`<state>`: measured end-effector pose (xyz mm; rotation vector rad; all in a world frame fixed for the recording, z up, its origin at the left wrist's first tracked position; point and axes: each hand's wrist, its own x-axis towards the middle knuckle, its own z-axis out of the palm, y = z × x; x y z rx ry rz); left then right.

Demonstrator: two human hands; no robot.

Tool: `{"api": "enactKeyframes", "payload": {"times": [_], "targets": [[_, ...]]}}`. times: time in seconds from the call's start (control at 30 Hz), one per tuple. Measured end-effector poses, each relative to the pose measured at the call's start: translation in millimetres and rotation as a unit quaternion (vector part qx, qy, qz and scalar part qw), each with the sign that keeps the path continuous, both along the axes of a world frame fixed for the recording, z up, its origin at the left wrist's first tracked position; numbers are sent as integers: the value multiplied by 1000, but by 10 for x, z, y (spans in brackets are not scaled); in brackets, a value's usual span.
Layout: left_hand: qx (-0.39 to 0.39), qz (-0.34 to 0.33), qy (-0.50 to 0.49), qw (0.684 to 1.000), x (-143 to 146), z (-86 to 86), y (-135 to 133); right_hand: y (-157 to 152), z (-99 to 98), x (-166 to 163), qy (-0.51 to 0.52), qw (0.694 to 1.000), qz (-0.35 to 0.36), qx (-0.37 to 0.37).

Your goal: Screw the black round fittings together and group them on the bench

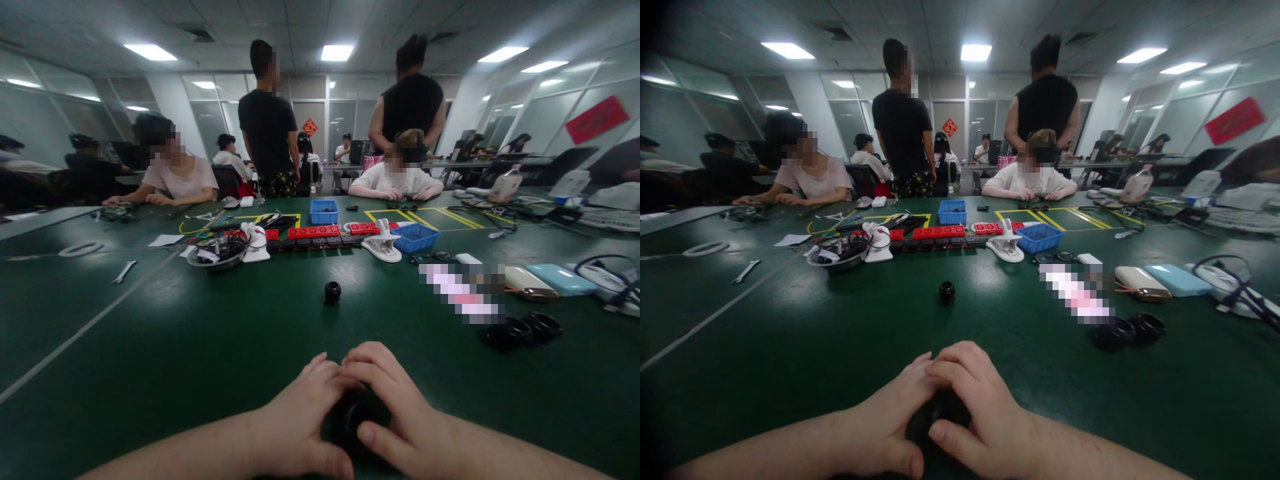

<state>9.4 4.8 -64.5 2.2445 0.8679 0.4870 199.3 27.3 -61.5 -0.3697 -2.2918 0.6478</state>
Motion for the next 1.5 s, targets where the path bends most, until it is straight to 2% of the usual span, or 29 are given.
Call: {"api": "enactKeyframes", "payload": {"times": [0.13, 0.33, 0.57, 0.77, 0.9, 1.0, 1.17, 1.37, 1.5], "targets": [[17, 6, 83, 996, -43, -63, 62, -38, 43, -9, -36, 999, -11, 19], [39, 49, 60, 996, 21, -188, 18, -90, -14, -69, -109, 992, -50, 27], [61, 74, 52, 994, -3, -209, 45, -26, -49, -86, -163, 985, -51, -14], [81, 41, -2, 996, -13, -198, 104, 10, 20, -85, -113, 992, 8, -52], [82, 24, 4, 996, -4, -191, 125, 23, 80, -85, -83, 993, 63, -61], [88, 30, 10, 996, 10, -205, 130, 11, 134, -75, -117, 989, 89, -29], [77, 52, 14, 996, 2, -233, 129, -42, 161, -62, -190, 973, 108, 75], [64, 38, 8, 997, -19, -200, 127, -69, 177, -10, -171, 969, 120, 134], [74, 34, 22, 996, -21, -209, 122, -80, 210, 40, -115, 971, 65, 199]]}}
